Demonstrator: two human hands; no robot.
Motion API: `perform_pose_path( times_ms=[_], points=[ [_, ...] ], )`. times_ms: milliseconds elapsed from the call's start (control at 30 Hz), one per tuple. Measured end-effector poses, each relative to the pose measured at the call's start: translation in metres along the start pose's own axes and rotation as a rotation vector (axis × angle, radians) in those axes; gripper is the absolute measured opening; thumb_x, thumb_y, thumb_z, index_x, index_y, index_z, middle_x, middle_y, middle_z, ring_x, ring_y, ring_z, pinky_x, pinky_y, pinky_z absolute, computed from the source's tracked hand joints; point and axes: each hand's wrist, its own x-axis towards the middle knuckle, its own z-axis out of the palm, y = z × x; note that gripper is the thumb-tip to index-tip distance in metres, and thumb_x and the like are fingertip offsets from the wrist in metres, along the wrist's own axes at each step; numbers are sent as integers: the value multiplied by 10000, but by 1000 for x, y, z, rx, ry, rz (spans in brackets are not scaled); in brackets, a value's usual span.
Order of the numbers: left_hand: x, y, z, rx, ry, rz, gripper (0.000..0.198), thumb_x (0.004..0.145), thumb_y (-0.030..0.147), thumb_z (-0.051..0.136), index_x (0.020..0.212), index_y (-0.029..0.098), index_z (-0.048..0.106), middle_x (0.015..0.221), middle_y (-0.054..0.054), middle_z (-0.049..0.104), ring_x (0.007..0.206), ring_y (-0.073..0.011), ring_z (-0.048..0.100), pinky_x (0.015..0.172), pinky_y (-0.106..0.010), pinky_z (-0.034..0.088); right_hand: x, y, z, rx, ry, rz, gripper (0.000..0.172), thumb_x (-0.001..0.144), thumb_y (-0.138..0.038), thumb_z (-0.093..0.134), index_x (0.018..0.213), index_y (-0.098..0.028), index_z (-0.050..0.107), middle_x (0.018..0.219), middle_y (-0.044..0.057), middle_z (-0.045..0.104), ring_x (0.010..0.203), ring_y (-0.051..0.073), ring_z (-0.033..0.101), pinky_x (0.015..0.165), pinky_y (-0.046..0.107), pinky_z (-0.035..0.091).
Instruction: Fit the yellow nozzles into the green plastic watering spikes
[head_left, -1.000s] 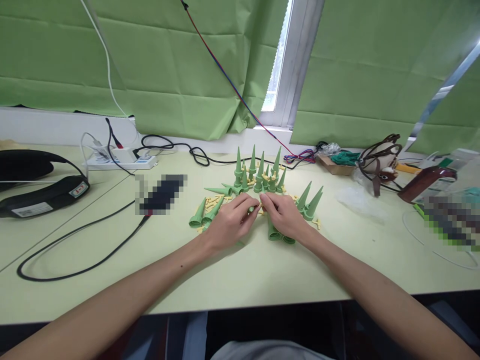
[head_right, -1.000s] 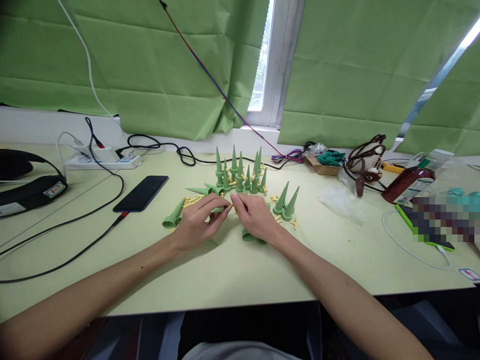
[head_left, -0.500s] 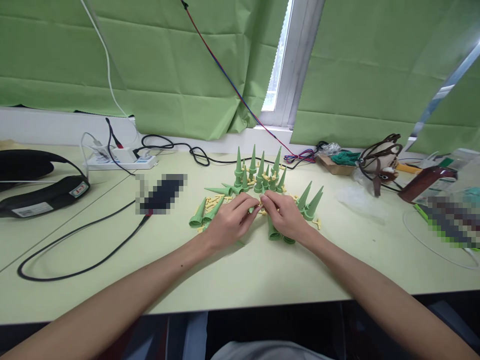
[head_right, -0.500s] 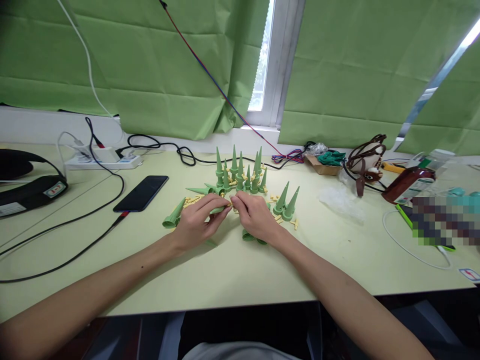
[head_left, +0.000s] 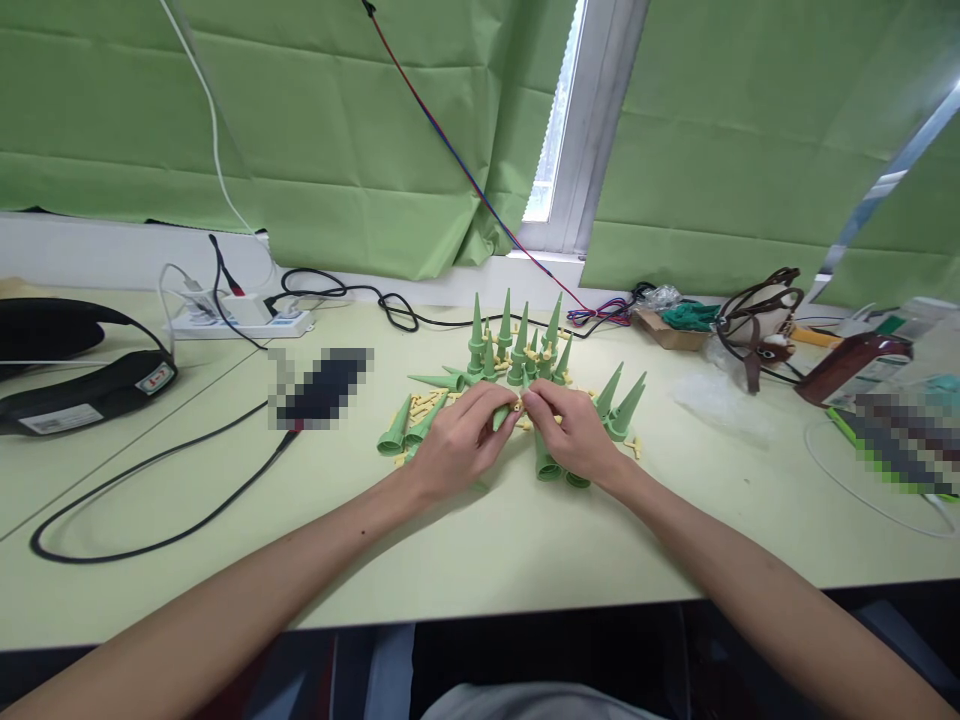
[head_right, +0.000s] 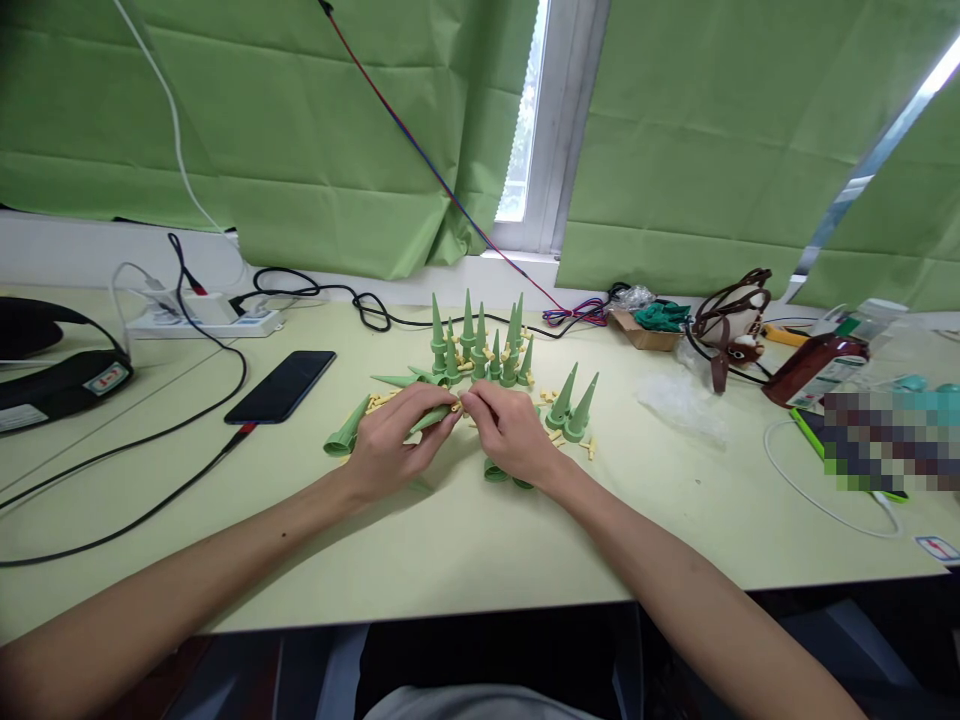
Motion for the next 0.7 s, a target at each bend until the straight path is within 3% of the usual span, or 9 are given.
perform_pose_path(
  times_ms=[700],
  points=[
    [0, 0, -1, -13, 32, 42, 139, 864, 87, 592, 961, 186, 592, 822, -40, 674, 709, -129, 638, 596, -228, 498, -2, 1, 2, 7, -8, -41, 325, 1007, -298, 372, 694, -212, 381, 600, -32, 422, 538, 114, 376, 559, 254, 309]
  ],
)
